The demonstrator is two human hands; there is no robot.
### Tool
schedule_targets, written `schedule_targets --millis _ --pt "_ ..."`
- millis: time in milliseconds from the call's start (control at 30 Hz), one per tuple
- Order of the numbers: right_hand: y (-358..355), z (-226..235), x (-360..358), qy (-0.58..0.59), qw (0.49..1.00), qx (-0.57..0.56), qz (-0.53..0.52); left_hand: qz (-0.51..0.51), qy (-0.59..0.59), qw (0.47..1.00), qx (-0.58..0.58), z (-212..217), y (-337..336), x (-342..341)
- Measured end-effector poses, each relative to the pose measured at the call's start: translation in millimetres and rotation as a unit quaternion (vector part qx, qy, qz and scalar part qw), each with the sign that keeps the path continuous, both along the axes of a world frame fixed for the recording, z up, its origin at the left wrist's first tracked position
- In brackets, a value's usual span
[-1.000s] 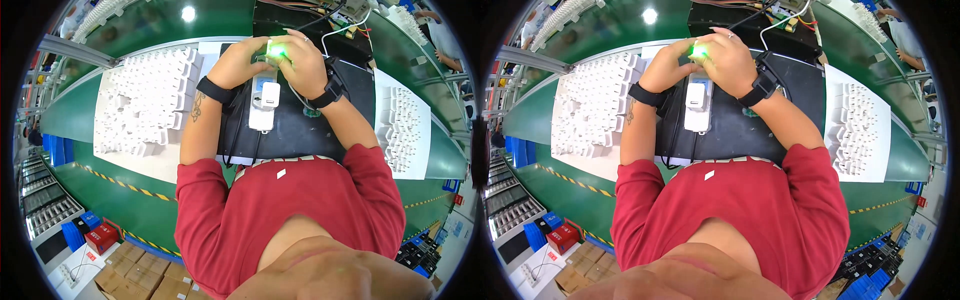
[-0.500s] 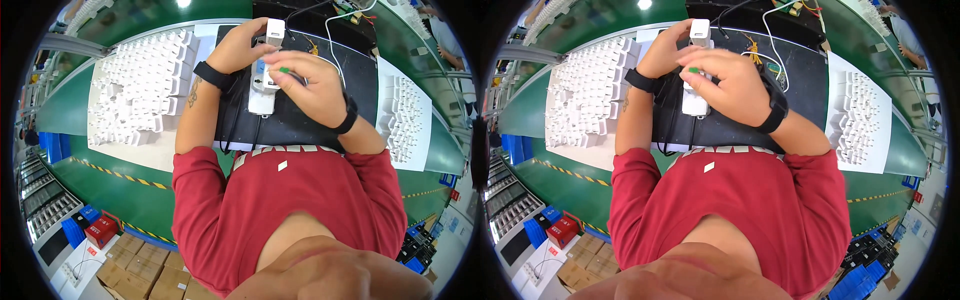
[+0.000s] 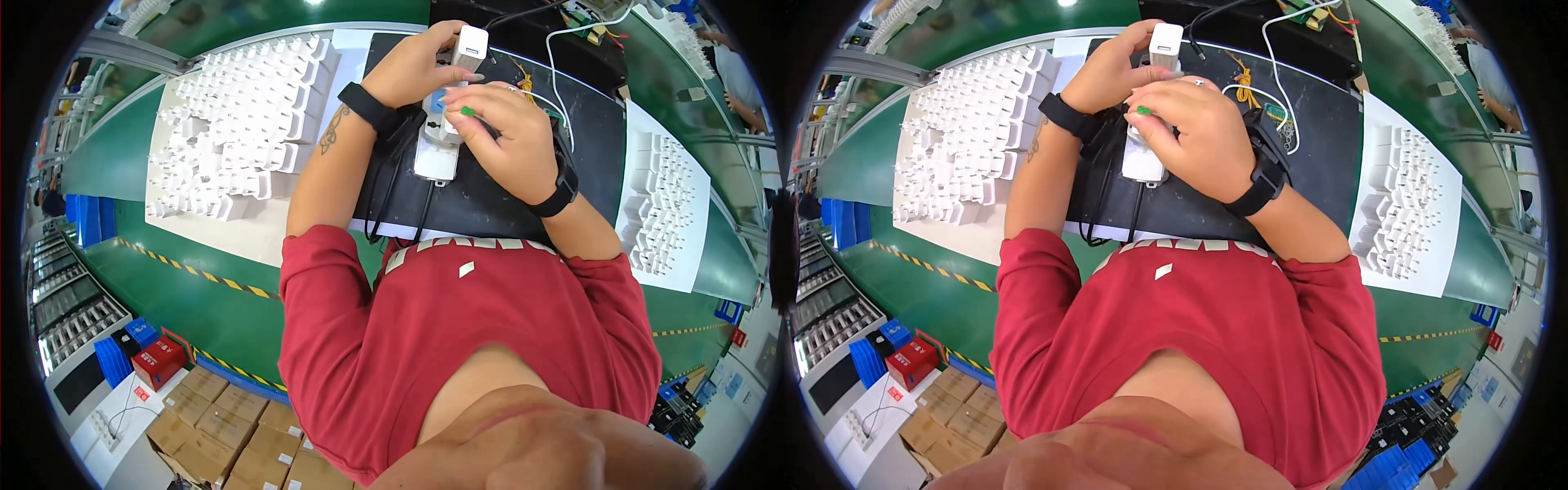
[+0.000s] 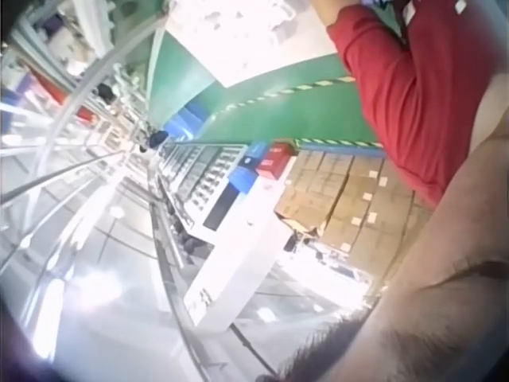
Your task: Testing white power adapters by plugging them into a test fixture and using a probe at an assembly line station.
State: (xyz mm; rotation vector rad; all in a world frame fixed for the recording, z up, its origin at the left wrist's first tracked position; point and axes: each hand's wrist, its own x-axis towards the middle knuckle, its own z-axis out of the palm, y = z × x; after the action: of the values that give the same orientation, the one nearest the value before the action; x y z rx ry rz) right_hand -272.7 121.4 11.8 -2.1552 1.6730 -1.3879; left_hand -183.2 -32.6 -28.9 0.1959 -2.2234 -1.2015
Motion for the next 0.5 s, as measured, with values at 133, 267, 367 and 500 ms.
schedule_targets --millis 133,267,367,500 --pt "3 -2 -1 0.022 0.999 0.018 0.023 -0.023 0.022 0.982 0.186 26 5 2" --pt "3 -2 2 0.009 1.000 -0.002 0.020 -0.011 0.085 0.989 0.121 78 2 24" --pt "0 -2 3 0.038 0.998 0.009 0.043 0.038 0.046 0.998 0.027 114 -8 45" --pt "3 -7 -2 -0.024 0.997 0.039 0.065 0.205 -0.102 0.935 -0.270 142 -50 111"
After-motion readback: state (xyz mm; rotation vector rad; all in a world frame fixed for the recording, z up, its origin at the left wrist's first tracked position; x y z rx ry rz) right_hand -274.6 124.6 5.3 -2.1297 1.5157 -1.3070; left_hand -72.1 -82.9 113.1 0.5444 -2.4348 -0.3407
